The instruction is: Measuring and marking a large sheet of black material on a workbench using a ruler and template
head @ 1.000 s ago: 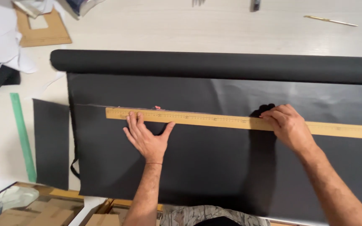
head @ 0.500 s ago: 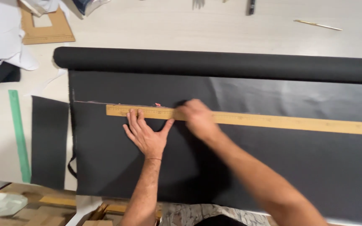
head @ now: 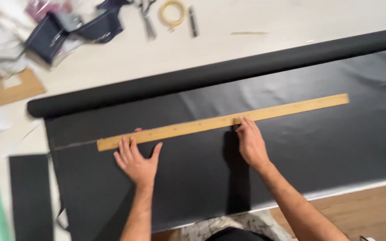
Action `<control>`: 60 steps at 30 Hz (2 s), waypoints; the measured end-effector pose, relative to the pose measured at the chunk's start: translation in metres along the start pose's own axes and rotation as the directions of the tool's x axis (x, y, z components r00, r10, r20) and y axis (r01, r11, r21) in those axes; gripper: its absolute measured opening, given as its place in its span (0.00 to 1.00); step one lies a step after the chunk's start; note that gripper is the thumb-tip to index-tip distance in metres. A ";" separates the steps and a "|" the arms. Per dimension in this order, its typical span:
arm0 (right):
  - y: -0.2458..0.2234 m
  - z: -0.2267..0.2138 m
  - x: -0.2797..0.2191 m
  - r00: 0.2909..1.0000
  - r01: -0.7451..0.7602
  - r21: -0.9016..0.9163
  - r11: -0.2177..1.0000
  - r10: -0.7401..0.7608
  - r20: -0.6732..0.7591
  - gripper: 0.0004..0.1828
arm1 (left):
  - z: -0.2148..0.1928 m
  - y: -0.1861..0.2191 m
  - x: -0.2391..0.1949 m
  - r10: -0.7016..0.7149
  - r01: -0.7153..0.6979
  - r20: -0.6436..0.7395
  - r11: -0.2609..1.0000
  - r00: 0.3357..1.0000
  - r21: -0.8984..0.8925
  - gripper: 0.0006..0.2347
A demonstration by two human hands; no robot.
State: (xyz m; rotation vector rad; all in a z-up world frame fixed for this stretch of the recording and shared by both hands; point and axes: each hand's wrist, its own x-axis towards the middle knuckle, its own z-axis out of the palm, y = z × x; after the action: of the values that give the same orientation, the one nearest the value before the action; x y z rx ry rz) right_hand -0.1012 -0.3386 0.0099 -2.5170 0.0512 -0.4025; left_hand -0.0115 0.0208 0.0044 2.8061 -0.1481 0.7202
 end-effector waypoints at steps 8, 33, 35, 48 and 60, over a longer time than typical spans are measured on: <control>0.128 -0.112 -0.083 0.865 -0.494 -0.085 0.866 0.499 0.056 0.12 | -0.028 0.103 -0.040 0.369 -0.331 0.176 0.919 0.913 -0.213 0.32; 0.275 -0.223 -0.059 0.928 -0.371 0.047 0.928 0.369 0.043 0.11 | 0.034 0.256 -0.040 0.411 -0.356 0.371 0.911 0.833 -0.210 0.38; 0.272 -0.225 -0.057 0.942 -0.334 0.028 0.942 0.333 0.030 0.09 | 0.034 0.255 -0.042 0.417 -0.365 0.377 0.908 0.827 -0.203 0.40; 0.281 -0.173 0.016 0.993 0.020 -0.180 0.983 0.002 0.122 0.08 | 0.042 0.255 -0.043 0.425 -0.370 0.328 0.903 0.844 -0.217 0.42; 0.275 -0.161 0.026 0.937 0.176 -0.225 0.958 -0.093 0.336 0.07 | 0.041 0.251 -0.040 0.403 -0.346 0.323 0.912 0.857 -0.220 0.41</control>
State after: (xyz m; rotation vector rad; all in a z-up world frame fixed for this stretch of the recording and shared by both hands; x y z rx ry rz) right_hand -0.1103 -0.6578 -0.0101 -2.8161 -0.2137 -0.0317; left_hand -0.0670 -0.2304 0.0018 2.7518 -0.8033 0.2311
